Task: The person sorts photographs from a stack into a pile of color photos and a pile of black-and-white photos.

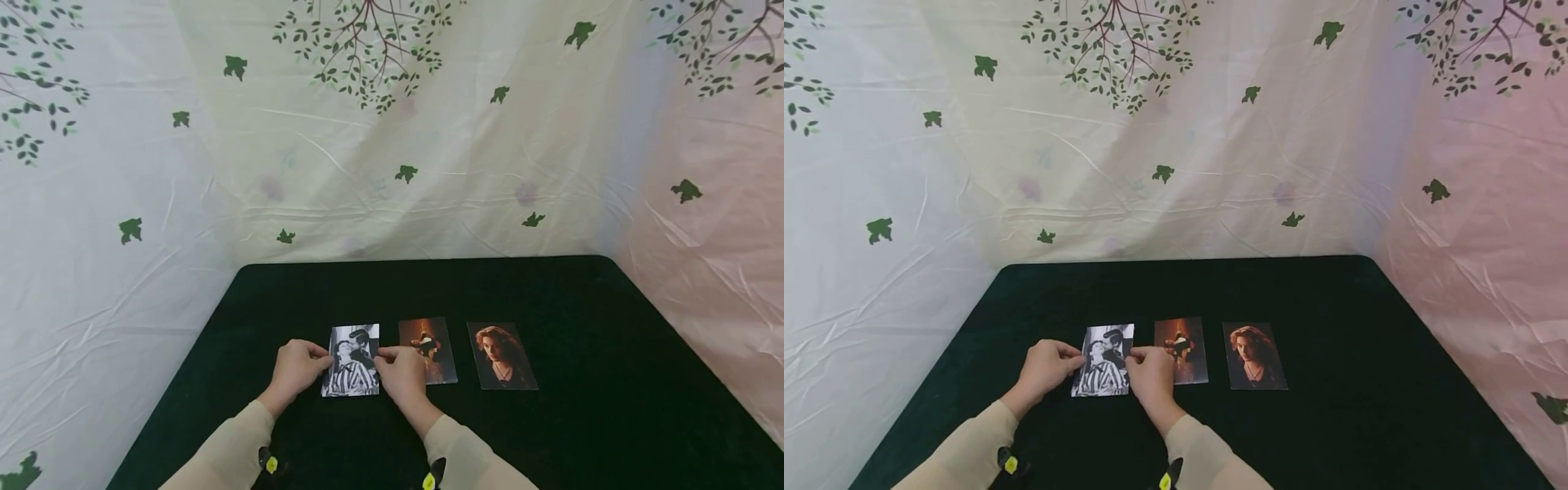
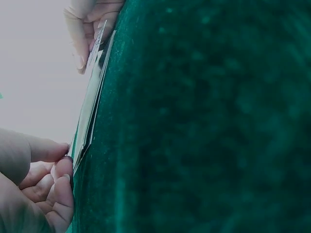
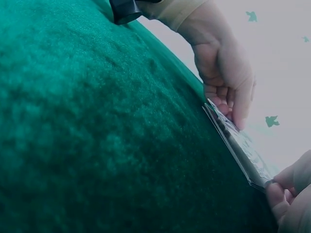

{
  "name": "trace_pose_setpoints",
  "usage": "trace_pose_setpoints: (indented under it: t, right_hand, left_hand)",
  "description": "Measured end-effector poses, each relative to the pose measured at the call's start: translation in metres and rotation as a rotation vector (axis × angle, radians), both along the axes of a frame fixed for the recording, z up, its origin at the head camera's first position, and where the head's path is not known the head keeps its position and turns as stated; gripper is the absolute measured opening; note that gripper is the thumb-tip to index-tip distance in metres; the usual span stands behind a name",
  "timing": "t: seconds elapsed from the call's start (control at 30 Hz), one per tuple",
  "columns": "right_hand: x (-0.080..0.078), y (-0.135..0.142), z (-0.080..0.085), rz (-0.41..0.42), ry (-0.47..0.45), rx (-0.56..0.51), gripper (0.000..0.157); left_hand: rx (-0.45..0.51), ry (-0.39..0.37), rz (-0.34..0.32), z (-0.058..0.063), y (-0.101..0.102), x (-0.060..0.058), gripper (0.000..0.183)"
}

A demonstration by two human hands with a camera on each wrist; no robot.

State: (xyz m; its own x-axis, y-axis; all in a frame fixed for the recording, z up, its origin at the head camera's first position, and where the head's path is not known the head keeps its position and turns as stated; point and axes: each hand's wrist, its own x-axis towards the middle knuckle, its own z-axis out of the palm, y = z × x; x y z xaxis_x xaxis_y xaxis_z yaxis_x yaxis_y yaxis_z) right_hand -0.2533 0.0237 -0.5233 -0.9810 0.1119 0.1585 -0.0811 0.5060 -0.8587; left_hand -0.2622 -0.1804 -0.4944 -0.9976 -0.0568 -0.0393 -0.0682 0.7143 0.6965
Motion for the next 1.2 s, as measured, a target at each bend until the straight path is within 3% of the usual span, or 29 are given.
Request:
trace_pose_setpoints:
  t: [0.57, 1.2]
  right_hand:
    - [0.0021, -0.0015, 0.0003, 0.015, -0.027, 0.024, 0.014]
    - [0.0032, -0.0025, 0.0008, 0.04, -0.054, 0.03, 0.019]
  left_hand:
    - [0.01, 0.004, 0.004, -0.0038, 0.003, 0.0001, 0.008]
    - [0.024, -0.047, 0.03, -0.0024, 0.006, -0.0004, 0.009]
